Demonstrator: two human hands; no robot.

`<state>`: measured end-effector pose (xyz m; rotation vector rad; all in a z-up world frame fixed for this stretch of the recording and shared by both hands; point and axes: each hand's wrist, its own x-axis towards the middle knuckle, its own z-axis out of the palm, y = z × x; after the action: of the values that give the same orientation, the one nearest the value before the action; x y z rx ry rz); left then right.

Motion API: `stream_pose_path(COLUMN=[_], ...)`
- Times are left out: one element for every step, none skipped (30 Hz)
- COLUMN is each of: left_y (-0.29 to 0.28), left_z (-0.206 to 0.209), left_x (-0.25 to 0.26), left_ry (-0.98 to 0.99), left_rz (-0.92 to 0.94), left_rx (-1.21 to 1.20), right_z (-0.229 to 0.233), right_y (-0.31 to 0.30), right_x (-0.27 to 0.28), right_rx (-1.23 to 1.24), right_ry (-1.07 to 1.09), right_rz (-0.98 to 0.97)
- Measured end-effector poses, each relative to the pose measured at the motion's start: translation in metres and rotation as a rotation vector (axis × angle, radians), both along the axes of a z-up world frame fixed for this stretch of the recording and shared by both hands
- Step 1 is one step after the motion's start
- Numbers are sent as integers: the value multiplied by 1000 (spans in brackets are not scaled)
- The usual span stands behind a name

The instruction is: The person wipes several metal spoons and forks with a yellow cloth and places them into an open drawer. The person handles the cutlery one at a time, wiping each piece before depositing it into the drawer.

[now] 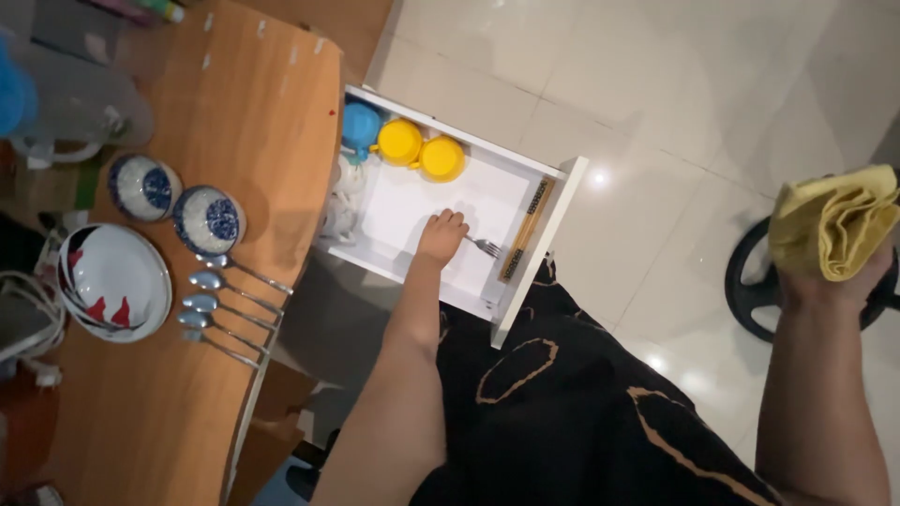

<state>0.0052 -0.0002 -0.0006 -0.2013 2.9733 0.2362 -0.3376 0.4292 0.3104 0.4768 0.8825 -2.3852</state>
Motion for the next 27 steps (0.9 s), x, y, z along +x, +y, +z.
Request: stream_pose_path(left_y=[1,3,4,4,4,5,9,10,11,15,19,23,31,38,46,54,63,71,80,90,99,106,112,118,124,126,128], left_z=[-8,-16,-24,-28,-33,-37,-31,-24,-17,-3,10,24,42,59,77,103,129,155,182,209,235,259,283,306,313,320,327], left_x=[4,7,10,12,15,16,18,18,19,17,15,15,13,9,6,0,-5,-11,-13,-15,-16,-15,-14,-12,-14,-13,-12], left_ry=[1,-28,-57,-52,-52,-50,-44,-45,-44,-34,41,117,127,308,497,513,642,774,792,839,886,898,890,886,902,906,908], left_rz=[9,70,132,139,201,262,267,401,533,540,689,838,846,931,1003,1008,1053,1084,1083,1119,1152,1152,1140,1123,1120,1079,1039], left_rx=[-4,4,13,10,70,133,133,257,382,378,528,679,676,904,1132,1128,1333,1541,1537,1608,1679,1678,1642,1598,1590,1505,1419], right_z=[-3,-5,-7,-8,-8,-8,-6,-5,-4,-5,-5,-6,-5,-5,-4,-2,0,3,6,7,9,11,14,15,16,18,21], right_y=[-5,-9,-14,-21,-28,-34,-38,-45,-52,-61,-69,-79,-88,-97,-107,-122,-137,-153,-168,-182,-196,-209,-221,-234,-241,-252,-263], right_x=[-3,-5,-8,-5,-1,2,8,13,19,25,31,38,48,56,65,74,84,94,102,112,122,129,137,145,153,162,172], right_rx=[-4,-13,-21,-24,-32,-38,-39,-48,-57,-63,-73,-84,-89,-101,-113,-120,-130,-141,-147,-158,-170,-172,-178,-193,-203,-220,-238], right_ry=[1,7,13,18,27,37,42,53,65,72,84,93,98,109,121,129,141,154,163,177,191,196,206,218,226,238,250], right_rz=[9,44,78,85,120,153,158,193,228,236,272,309,319,358,397,410,449,487,498,533,567,575,611,646,655,692,730])
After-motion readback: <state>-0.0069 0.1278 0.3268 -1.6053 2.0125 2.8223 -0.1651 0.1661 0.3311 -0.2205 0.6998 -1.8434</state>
